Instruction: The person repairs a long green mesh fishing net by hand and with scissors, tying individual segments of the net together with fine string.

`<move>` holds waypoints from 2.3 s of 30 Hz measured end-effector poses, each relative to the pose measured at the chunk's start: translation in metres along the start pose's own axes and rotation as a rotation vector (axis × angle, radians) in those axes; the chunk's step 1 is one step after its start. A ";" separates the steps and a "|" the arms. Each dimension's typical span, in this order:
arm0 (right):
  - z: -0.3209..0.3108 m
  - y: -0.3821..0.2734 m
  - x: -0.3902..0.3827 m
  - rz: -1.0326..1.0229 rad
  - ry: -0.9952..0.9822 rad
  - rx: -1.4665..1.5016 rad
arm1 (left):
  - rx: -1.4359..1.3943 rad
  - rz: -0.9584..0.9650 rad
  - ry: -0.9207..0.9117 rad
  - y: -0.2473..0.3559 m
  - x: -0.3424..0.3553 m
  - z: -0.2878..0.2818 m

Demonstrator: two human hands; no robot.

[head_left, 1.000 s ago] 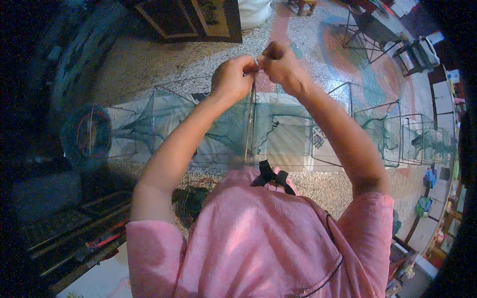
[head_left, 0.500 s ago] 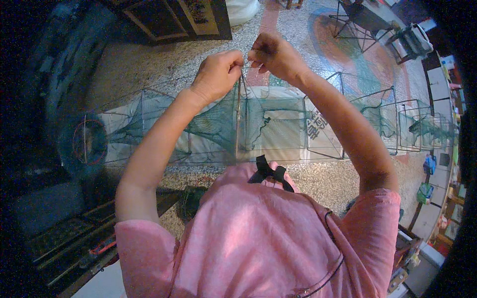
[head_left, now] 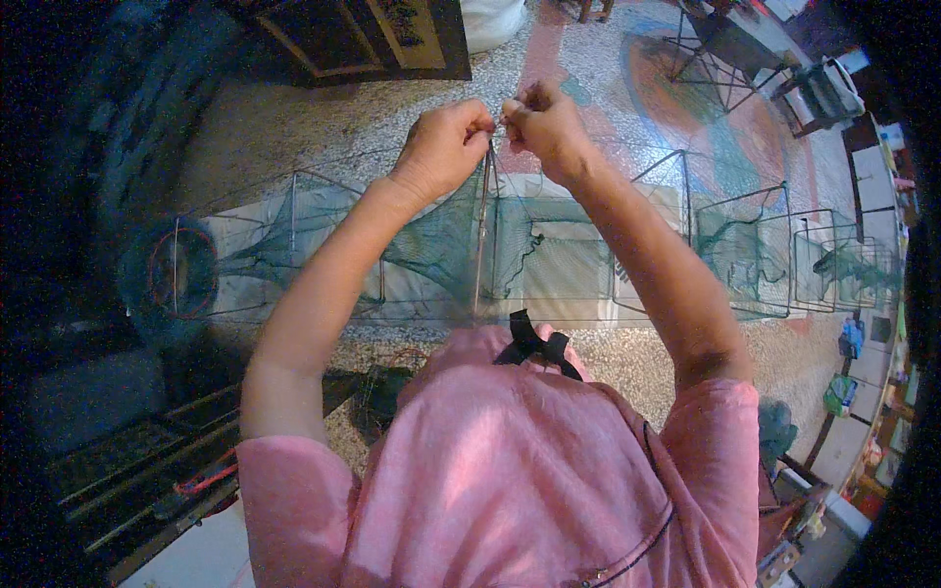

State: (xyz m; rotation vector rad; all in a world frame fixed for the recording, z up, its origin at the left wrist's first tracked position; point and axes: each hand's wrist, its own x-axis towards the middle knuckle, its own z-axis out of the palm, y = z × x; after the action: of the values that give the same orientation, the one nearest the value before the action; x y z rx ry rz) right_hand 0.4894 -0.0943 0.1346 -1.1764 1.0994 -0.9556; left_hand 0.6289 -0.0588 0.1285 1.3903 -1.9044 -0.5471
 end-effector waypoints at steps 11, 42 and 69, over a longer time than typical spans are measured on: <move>-0.006 0.011 -0.059 -0.159 0.065 0.070 | 0.249 0.368 -0.077 0.007 -0.014 -0.007; 0.006 0.041 -0.049 0.115 -0.038 0.041 | 0.365 0.495 -0.115 0.004 -0.011 -0.010; -0.003 0.044 -0.045 0.249 -0.109 0.235 | 0.355 0.501 -0.083 0.005 -0.011 -0.009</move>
State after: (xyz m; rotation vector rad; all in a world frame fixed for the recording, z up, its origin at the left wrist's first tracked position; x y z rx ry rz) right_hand 0.4775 -0.0448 0.0974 -0.8672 0.9900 -0.7941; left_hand 0.6340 -0.0463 0.1350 1.0361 -2.3915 -0.0214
